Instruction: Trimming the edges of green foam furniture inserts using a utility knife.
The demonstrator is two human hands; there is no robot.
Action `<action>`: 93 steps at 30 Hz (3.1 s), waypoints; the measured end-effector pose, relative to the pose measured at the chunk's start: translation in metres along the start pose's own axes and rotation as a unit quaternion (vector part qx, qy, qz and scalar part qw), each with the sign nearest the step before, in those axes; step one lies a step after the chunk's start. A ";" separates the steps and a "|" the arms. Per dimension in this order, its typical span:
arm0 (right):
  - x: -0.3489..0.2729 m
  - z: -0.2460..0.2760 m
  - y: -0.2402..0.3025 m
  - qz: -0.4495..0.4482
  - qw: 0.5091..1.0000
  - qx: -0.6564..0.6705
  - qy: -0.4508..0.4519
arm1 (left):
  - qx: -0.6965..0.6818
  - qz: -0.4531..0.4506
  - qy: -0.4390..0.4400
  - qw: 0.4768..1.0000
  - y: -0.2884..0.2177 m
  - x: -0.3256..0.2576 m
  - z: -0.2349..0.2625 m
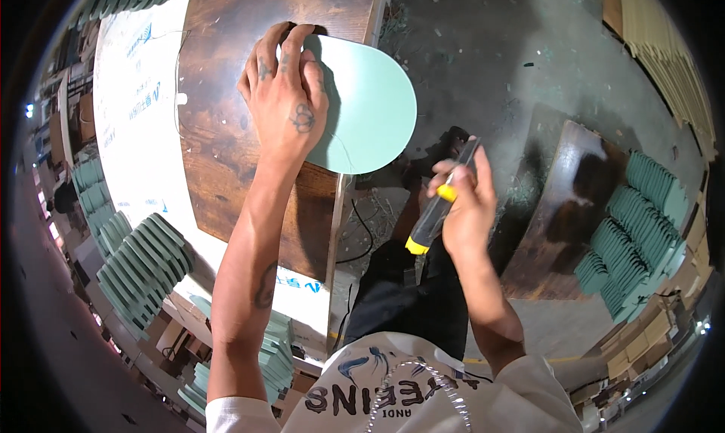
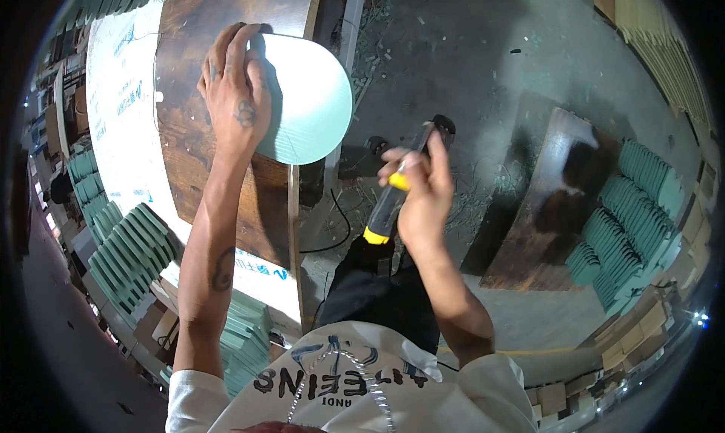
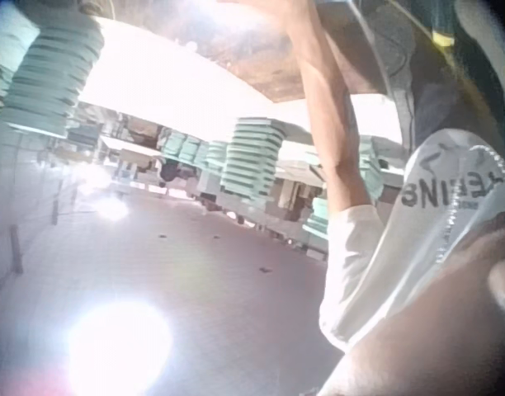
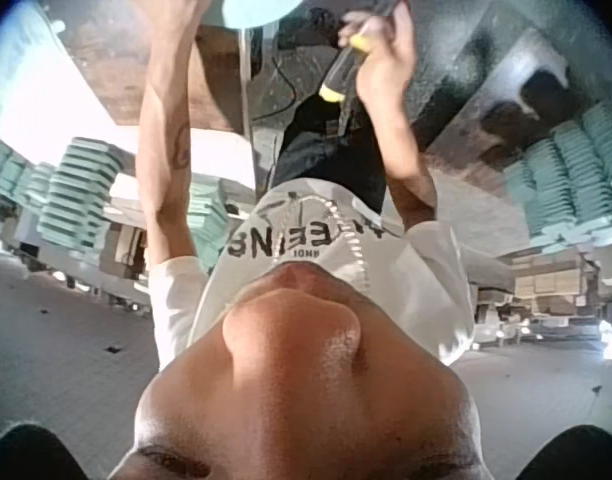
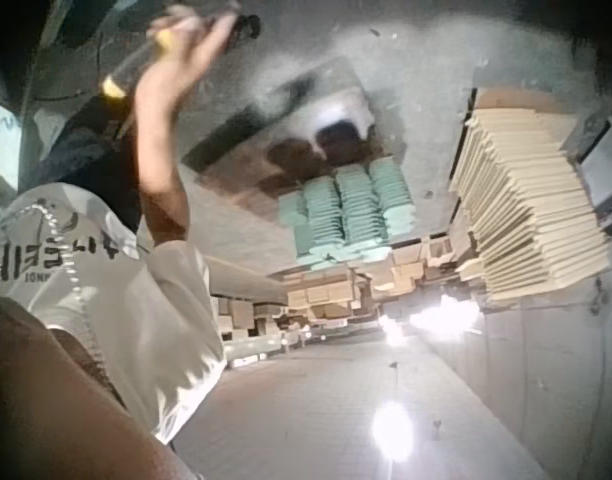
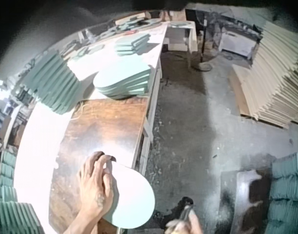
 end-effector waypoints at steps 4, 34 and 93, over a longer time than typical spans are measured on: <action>0.031 0.019 -0.032 -0.251 0.944 0.211 0.040 | -0.003 0.002 -0.016 1.000 0.001 0.002 -0.003; -0.346 -0.206 0.222 0.533 0.669 -0.465 0.230 | -0.560 0.101 -0.318 0.758 -0.121 -0.061 0.332; -0.370 -0.135 0.346 0.324 0.902 -0.204 0.198 | -0.633 0.133 -0.301 0.701 -0.239 0.002 0.421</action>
Point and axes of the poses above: each hand's wrist, its own x-axis towards the middle knuckle, its own z-axis out of the back of the hand, y = z × x, the point moved 8 cm from there along x, towards the middle knuckle, and after that the axes turned 14 degrees about -z, right-handed, at the moved point
